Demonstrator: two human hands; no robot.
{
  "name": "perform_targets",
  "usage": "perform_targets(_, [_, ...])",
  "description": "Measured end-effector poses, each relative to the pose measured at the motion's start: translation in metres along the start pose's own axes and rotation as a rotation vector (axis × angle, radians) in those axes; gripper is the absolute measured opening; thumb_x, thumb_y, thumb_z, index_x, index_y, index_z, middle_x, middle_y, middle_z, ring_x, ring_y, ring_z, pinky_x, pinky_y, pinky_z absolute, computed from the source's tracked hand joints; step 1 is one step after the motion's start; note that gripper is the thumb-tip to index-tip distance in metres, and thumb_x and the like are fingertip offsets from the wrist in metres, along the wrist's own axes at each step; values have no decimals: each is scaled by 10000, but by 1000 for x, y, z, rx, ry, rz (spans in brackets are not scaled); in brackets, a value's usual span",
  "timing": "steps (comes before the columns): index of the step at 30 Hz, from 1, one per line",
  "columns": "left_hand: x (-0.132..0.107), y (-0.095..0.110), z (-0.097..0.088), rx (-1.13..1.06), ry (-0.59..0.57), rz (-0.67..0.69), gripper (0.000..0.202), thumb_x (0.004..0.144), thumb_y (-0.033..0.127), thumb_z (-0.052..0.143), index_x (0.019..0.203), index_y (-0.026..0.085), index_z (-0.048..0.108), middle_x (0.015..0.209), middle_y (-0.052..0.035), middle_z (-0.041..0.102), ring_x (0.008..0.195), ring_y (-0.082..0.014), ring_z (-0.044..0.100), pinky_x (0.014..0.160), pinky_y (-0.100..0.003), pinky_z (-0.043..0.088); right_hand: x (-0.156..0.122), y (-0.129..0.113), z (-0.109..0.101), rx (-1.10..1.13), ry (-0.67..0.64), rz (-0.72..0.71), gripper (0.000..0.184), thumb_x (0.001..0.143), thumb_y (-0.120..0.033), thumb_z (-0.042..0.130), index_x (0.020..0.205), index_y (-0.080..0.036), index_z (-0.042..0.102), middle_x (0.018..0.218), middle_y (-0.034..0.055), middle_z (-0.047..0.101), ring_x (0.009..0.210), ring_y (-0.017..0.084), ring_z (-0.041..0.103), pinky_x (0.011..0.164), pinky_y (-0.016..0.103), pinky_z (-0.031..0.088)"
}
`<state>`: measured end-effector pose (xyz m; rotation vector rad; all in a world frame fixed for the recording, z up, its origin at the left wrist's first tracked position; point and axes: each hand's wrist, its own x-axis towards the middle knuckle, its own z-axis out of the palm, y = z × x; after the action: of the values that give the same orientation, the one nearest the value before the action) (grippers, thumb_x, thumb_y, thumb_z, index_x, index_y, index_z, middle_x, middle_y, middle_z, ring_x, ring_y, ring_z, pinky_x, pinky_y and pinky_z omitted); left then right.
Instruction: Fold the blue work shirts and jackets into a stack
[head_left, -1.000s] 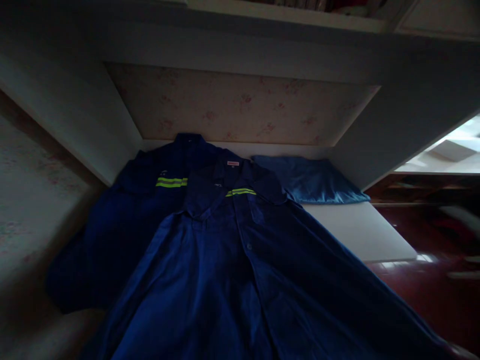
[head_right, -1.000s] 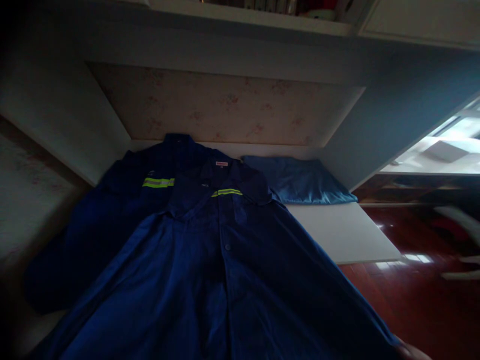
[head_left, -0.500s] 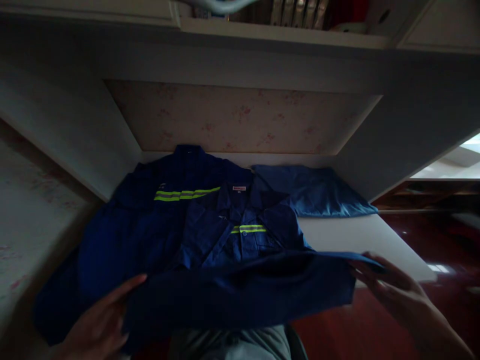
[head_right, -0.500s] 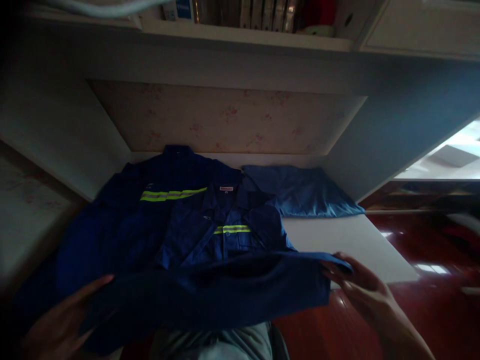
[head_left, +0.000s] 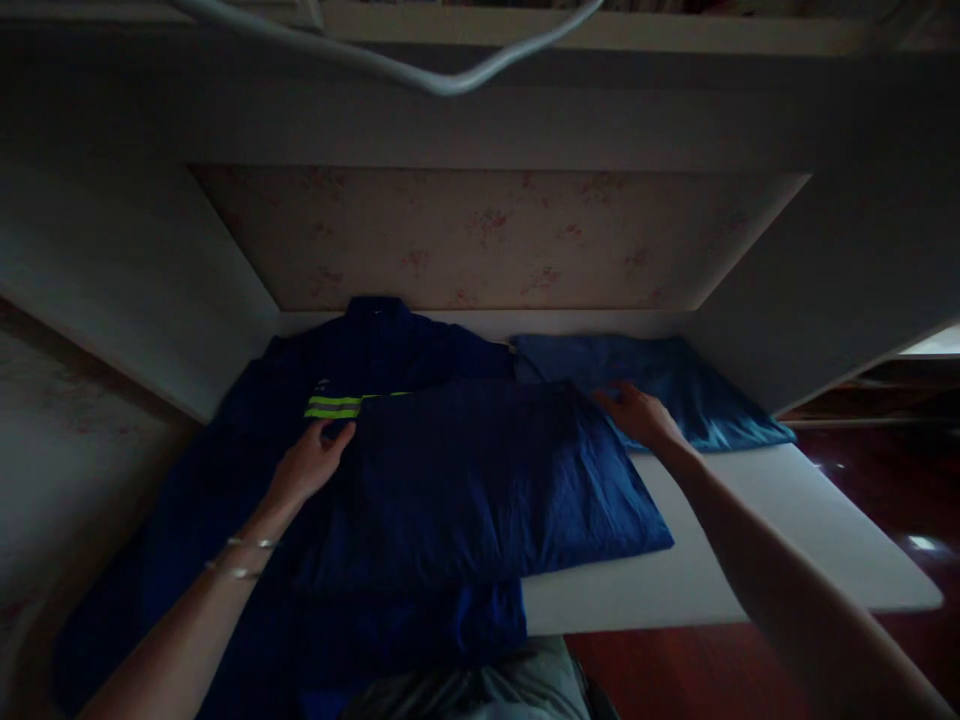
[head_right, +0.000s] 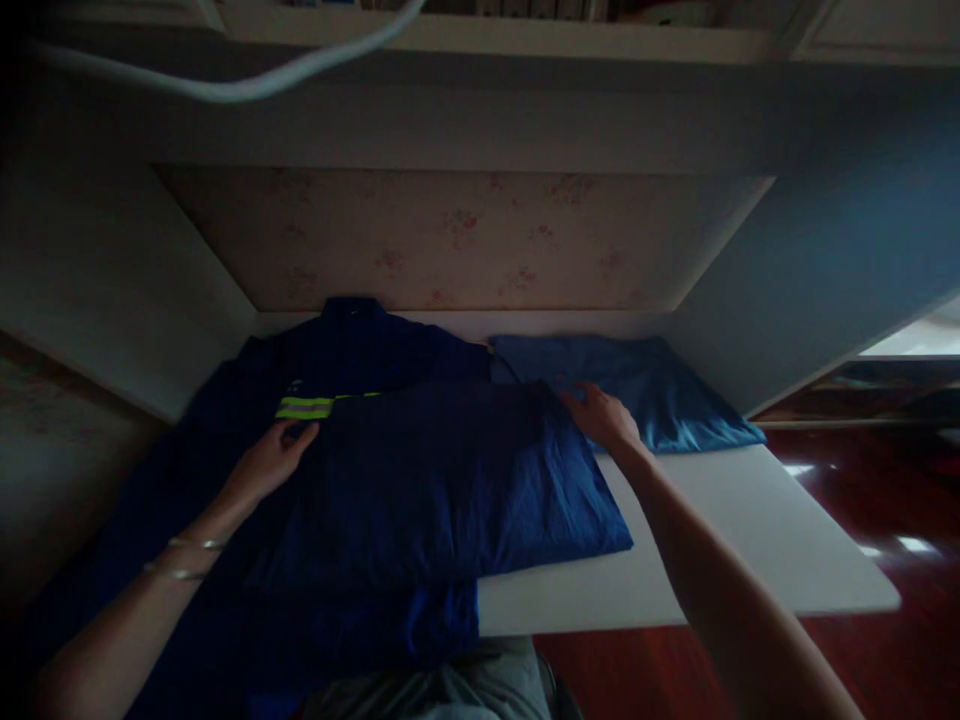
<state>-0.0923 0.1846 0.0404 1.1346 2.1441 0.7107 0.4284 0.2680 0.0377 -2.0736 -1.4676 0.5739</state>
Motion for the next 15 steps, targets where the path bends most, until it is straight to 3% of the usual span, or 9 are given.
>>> perform_targets(3, [-42, -34, -5, 3, -138, -61, 748, 781, 648, 609, 1308, 118, 574, 1270, -192, 669, 1191, -316, 629, 1063, -431, 448, -46, 37, 6, 107, -98, 110, 420, 684, -510, 811, 916, -169, 729, 791, 102, 734, 904, 346, 703, 827, 486, 526])
perform_targets(5, [-66, -45, -10, -79, -236, -132, 774, 800, 648, 592, 1377, 137, 523, 1442, -183, 555, 1325, -285, 535, 1143, -400, 377, -74, 50, 11, 286, -172, 219, 475, 666, -544, 820, 950, -178, 716, 872, 101, 757, 886, 311, 715, 778, 445, 567])
perform_targets(8, [-85, -39, -16, -247, -284, -224, 803, 778, 605, 653, 1435, 183, 466, 1532, -146, 465, 1384, -254, 472, 1159, -372, 361, -97, 47, 22, 625, -338, 400, 566, 682, -548, 824, 1113, -212, 677, 978, 93, 767, 863, 275, 730, 742, 414, 605])
perform_targets(10, [-86, -28, -15, -301, -351, -234, 742, 777, 589, 662, 1389, 194, 520, 1487, -144, 521, 1342, -267, 521, 1109, -376, 429, -101, 36, 29, 744, -403, 417, 557, 723, -515, 812, 1177, -232, 654, 961, 78, 773, 808, 263, 736, 725, 411, 617])
perform_targets(12, [-83, -20, -8, -231, -372, -148, 668, 769, 605, 649, 1285, 183, 609, 1368, -150, 627, 1254, -301, 596, 1044, -402, 491, -100, 22, 34, 793, -384, 366, 509, 757, -460, 798, 1191, -240, 652, 937, 61, 779, 780, 254, 738, 708, 395, 624])
perform_targets(15, [-78, -21, 5, 33, -196, 114, 686, 716, 623, 642, 1190, 128, 658, 1283, -183, 658, 1176, -350, 634, 1041, -452, 489, -100, 6, 26, 803, -319, 327, 442, 751, -400, 798, 1144, -235, 682, 910, 58, 785, 740, 262, 740, 651, 385, 628])
